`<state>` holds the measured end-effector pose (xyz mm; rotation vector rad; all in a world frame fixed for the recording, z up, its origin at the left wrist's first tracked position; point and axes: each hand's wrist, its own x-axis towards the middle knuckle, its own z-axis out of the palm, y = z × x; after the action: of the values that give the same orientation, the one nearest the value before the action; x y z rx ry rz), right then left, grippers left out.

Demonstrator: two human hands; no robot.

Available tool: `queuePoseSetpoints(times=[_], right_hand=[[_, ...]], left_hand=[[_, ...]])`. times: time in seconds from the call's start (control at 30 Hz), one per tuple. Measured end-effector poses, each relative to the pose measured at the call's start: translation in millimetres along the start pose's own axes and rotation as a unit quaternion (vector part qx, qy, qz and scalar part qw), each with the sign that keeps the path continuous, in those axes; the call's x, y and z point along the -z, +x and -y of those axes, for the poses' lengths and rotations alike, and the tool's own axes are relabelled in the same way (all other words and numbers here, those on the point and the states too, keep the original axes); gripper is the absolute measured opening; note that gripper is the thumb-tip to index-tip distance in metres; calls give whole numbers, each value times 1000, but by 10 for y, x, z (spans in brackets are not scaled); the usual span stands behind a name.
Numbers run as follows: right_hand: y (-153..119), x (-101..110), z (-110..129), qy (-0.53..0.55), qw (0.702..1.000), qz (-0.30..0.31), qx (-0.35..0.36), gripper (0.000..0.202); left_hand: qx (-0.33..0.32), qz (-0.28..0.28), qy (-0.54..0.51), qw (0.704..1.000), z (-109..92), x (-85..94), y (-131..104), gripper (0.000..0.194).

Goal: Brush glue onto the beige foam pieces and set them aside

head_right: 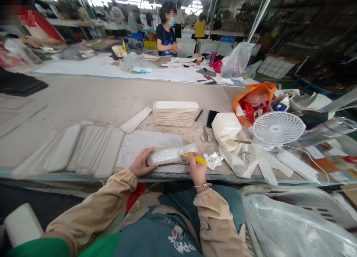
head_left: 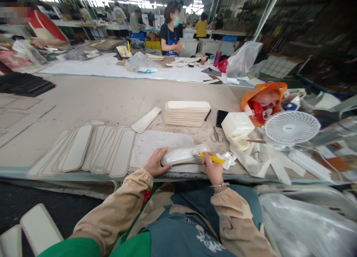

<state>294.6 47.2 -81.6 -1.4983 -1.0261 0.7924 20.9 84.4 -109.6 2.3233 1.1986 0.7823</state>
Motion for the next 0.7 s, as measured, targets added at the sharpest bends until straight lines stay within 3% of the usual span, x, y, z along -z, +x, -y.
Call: queuePoseSetpoints(times=[0.13, 0.23, 0.5, 0.7], right_hand=[[63, 215, -3, -10, 998, -58, -10, 38], [19, 205, 6, -1, 998, -60, -6, 36], [-228, -283, 76, 76, 994, 82, 2, 32], [-290, -549, 130, 73, 989, 124, 10, 29]], left_hand=[[-2, 2, 0, 1000, -9, 9, 3, 80], [-2, 2, -1, 1000, -11, 9, 6, 80], [3, 2, -10, 1000, 5, 2, 7, 83], [9, -10, -28, 1000, 16, -11, -11, 86]])
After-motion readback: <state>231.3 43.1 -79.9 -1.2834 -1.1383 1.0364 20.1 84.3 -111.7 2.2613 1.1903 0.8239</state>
